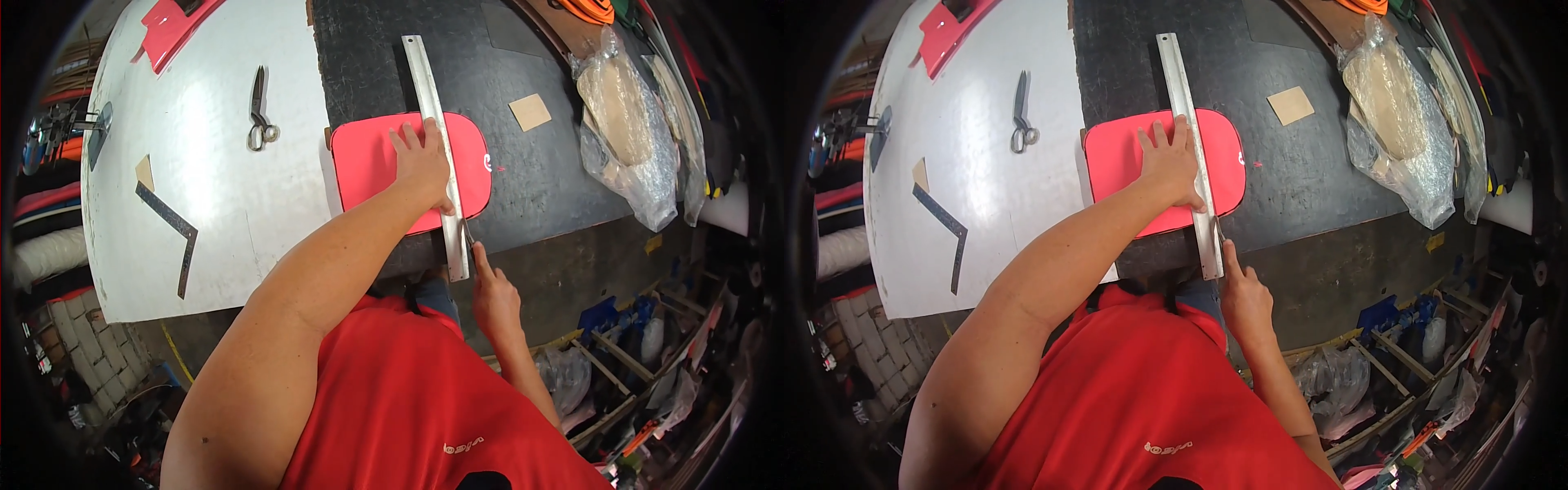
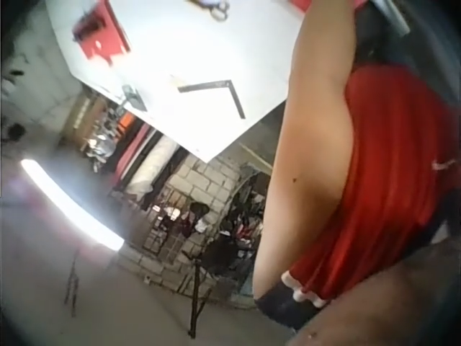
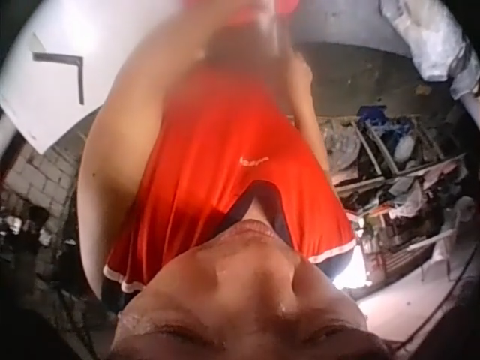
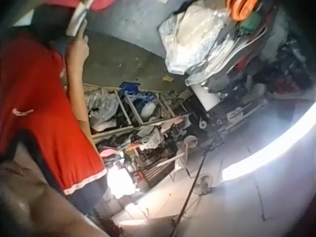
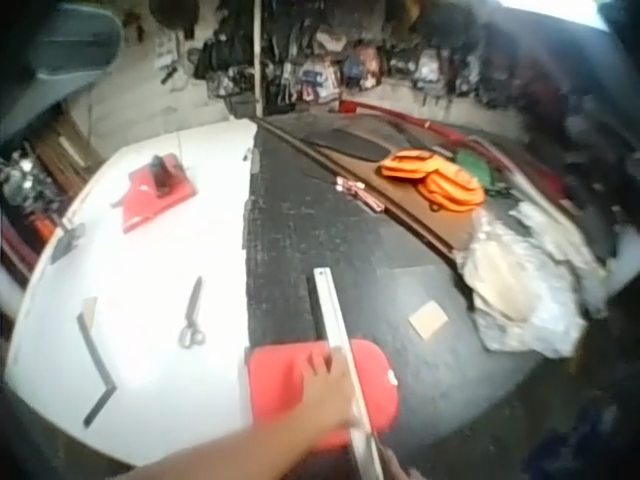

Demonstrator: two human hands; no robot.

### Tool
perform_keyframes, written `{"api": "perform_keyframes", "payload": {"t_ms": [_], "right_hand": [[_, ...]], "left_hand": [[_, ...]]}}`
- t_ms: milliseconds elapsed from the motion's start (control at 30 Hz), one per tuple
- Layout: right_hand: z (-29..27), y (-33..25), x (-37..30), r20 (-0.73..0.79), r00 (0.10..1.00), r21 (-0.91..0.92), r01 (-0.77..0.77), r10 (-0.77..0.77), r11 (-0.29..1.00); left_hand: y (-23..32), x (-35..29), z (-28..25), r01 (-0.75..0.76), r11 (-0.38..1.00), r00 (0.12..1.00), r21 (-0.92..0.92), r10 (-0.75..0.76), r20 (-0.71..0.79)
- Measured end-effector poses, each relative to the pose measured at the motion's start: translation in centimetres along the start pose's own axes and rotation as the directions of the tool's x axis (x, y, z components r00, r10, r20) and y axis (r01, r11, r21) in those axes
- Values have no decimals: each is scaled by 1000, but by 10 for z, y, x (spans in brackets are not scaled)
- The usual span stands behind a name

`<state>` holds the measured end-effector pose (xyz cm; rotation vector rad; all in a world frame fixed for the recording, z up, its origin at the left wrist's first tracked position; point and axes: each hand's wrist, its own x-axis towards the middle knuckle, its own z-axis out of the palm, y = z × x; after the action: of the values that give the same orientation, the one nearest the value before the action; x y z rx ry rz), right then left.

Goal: Cutting pink synthetic material components using a utility knife and rulers on a workshop bench.

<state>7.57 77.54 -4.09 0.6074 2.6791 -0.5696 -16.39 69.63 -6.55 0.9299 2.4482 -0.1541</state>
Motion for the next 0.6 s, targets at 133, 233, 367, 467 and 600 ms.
{"api": "perform_keyframes", "payload": {"t_ms": [133, 233, 367, 467, 600], "right_hand": [[0, 6, -10, 85, 995, -42, -52, 55, 998], [-39, -10, 1, -34, 999, 46, 0, 2, 999], [-62, -35, 76, -209, 977, 99, 75, -53, 992], [-58, -50, 147, -171, 985, 31, 36, -30, 999], [-56, -59, 190, -177, 982, 33, 70, -63, 997]], "left_hand": [[1, -3, -4, 2, 1000, 1000, -8, -2, 18], [-2, -2, -1, 25, 999, 999, -30, -24, 44], [1, -3, -3, 38, 994, 999, -107, -35, 35], [4, 3, 6, 49, 987, 999, -153, -51, -7], [0, 0, -7, 3, 991, 992, -131, 13, 122]]}}
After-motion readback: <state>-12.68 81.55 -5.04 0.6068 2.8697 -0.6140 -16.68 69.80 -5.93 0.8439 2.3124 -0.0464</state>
